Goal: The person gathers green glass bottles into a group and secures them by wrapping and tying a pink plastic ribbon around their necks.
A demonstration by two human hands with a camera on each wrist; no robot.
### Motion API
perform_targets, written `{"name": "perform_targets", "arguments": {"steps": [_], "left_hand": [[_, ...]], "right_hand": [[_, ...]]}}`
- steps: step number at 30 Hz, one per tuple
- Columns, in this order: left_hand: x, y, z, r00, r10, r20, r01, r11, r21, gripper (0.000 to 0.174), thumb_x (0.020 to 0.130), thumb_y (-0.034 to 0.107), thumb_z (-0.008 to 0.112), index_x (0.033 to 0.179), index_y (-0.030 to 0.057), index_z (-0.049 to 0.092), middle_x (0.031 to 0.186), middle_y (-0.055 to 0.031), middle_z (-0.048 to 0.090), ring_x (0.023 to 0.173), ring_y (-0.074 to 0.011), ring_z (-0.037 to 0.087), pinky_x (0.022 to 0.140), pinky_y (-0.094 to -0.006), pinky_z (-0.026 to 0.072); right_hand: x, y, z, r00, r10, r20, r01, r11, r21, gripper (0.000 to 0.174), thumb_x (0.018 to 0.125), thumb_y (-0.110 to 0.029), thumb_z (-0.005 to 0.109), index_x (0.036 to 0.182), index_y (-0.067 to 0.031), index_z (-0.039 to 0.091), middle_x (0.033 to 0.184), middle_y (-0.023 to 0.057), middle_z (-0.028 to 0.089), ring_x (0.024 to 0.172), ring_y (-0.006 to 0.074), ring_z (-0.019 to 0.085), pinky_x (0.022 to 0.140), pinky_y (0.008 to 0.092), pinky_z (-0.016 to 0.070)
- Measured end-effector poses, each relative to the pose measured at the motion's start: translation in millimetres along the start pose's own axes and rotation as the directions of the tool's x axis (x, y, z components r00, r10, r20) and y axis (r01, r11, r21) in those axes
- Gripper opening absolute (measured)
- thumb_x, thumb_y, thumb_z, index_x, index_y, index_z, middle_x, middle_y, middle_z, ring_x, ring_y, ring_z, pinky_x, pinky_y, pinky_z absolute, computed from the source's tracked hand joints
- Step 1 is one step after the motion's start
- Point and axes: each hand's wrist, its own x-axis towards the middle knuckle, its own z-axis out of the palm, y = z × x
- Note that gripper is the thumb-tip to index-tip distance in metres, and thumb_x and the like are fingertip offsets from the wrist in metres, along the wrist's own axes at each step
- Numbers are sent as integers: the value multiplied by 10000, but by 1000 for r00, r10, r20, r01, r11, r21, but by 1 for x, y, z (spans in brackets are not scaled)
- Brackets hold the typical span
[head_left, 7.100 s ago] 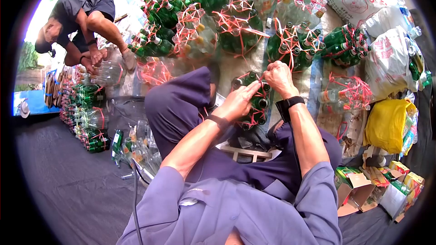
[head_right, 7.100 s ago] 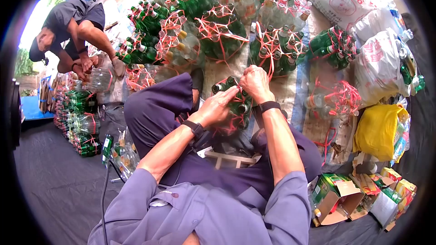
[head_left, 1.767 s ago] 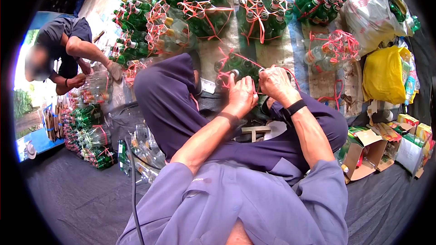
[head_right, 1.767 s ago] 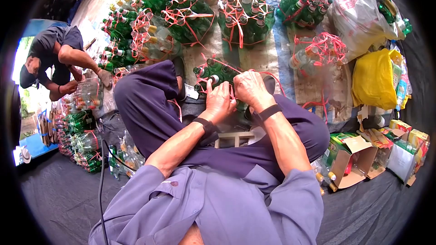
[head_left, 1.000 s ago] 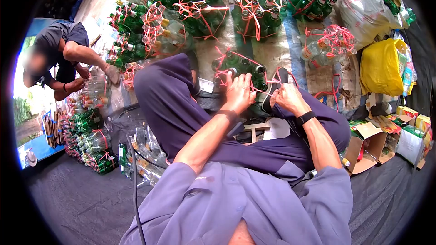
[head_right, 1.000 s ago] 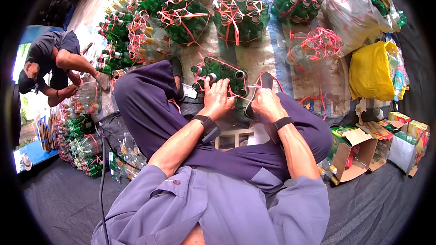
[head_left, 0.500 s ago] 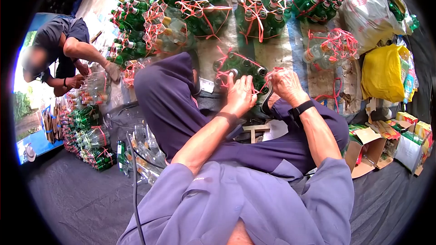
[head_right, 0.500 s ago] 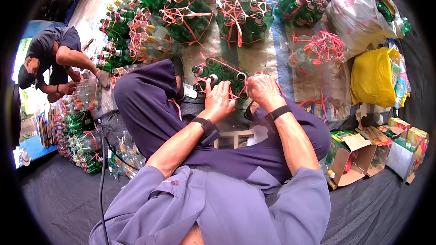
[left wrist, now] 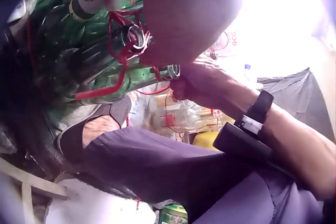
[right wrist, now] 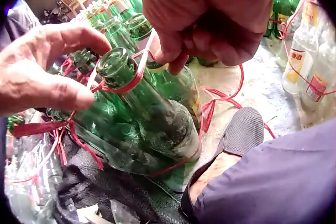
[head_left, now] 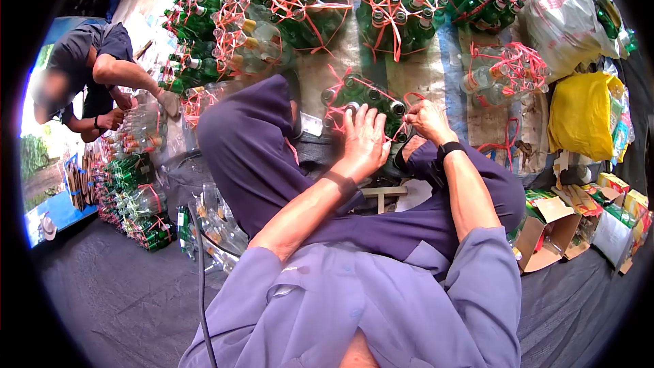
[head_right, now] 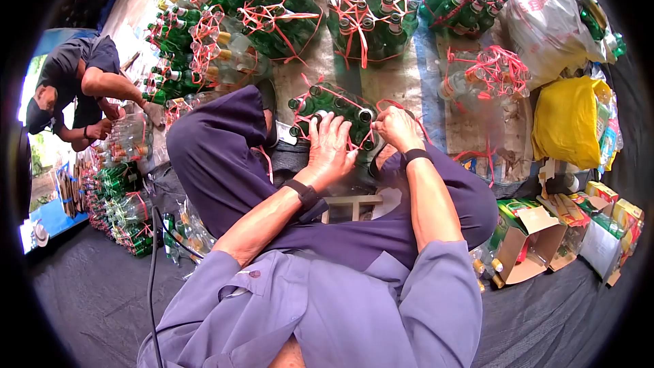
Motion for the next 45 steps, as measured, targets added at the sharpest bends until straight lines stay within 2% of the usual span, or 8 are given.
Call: {"name": "perform_targets", "arguments": {"steps": [3, 6, 11, 14, 27, 29, 32, 45], "left_hand": [[4, 2, -1, 997, 56, -59, -57, 998, -23, 563, 736, 267, 771, 1236, 68, 608, 1257, -112, 591, 1355, -343, 414, 1140, -635, 169], [12, 6, -11, 993, 115, 31, -114, 992, -49, 363, 755, 254, 758, 1081, 109, 687, 1206, -49, 631, 1336, -332, 440, 1115, -660, 184], [17, 3, -2, 982, 191, -7, -190, 971, -147, 334, 765, 243, 738, 1061, 103, 672, 1166, -62, 635, 1306, -325, 465, 1103, -608, 234], [22, 2, -2, 987, 73, 142, -16, 930, -368, 246, 762, 202, 690, 981, 106, 635, 1063, -83, 649, 1202, -292, 529, 1025, -480, 324], [30, -6, -5, 955, 57, 292, 83, 892, -444, 198, 767, 141, 621, 961, 118, 652, 901, -82, 621, 1040, -273, 552, 991, -445, 326], [31, -7, -1, 979, 119, 166, -38, 903, -428, 178, 760, 117, 617, 936, 113, 643, 879, -66, 634, 1016, -273, 552, 1007, -493, 307], [36, -4, -9, 978, 107, 179, -40, 939, -342, 206, 729, 89, 625, 933, 120, 625, 877, -56, 680, 1011, -276, 569, 1010, -599, 296], [27, 2, -31, 984, 160, -72, -170, 971, -168, 146, 746, 79, 642, 861, 118, 561, 758, -40, 599, 867, -265, 566, 917, -494, 320]], "right_hand": [[4, 8, 3, 998, 36, 53, -39, 997, 65, 275, 807, -295, 762, 828, -21, 760, 833, 251, 688, 850, 388, 688, 803, 452, 531], [7, 11, 3, 992, -15, 126, -1, 991, 132, 225, 843, -279, 720, 869, -62, 776, 784, 196, 704, 769, 345, 695, 726, 429, 528], [15, 7, 12, 977, 106, 184, -118, 992, 54, 264, 817, -304, 747, 900, -55, 772, 926, 226, 714, 964, 367, 690, 861, 437, 538], [19, 15, 25, 977, 125, 173, -131, 991, 23, 257, 824, -318, 740, 900, -76, 775, 975, 220, 720, 998, 367, 687, 881, 437, 540], [14, -4, 16, 975, 192, 108, -173, 971, -164, 244, 815, -286, 691, 880, -64, 767, 936, 235, 719, 922, 397, 702, 837, 477, 553], [18, -4, 21, 991, 117, 62, -105, 980, -169, 214, 802, -233, 671, 877, -55, 766, 920, 246, 715, 899, 405, 704, 824, 482, 555], [21, 3, 23, 986, 110, 122, -91, 983, -158, 214, 808, -216, 655, 889, -51, 765, 922, 252, 713, 935, 402, 699, 843, 472, 551], [24, 6, 16, 967, 21, 254, 4, 995, -98, 279, 851, -227, 607, 912, 8, 745, 968, 275, 697, 998, 385, 686, 883, 457, 541]]}}
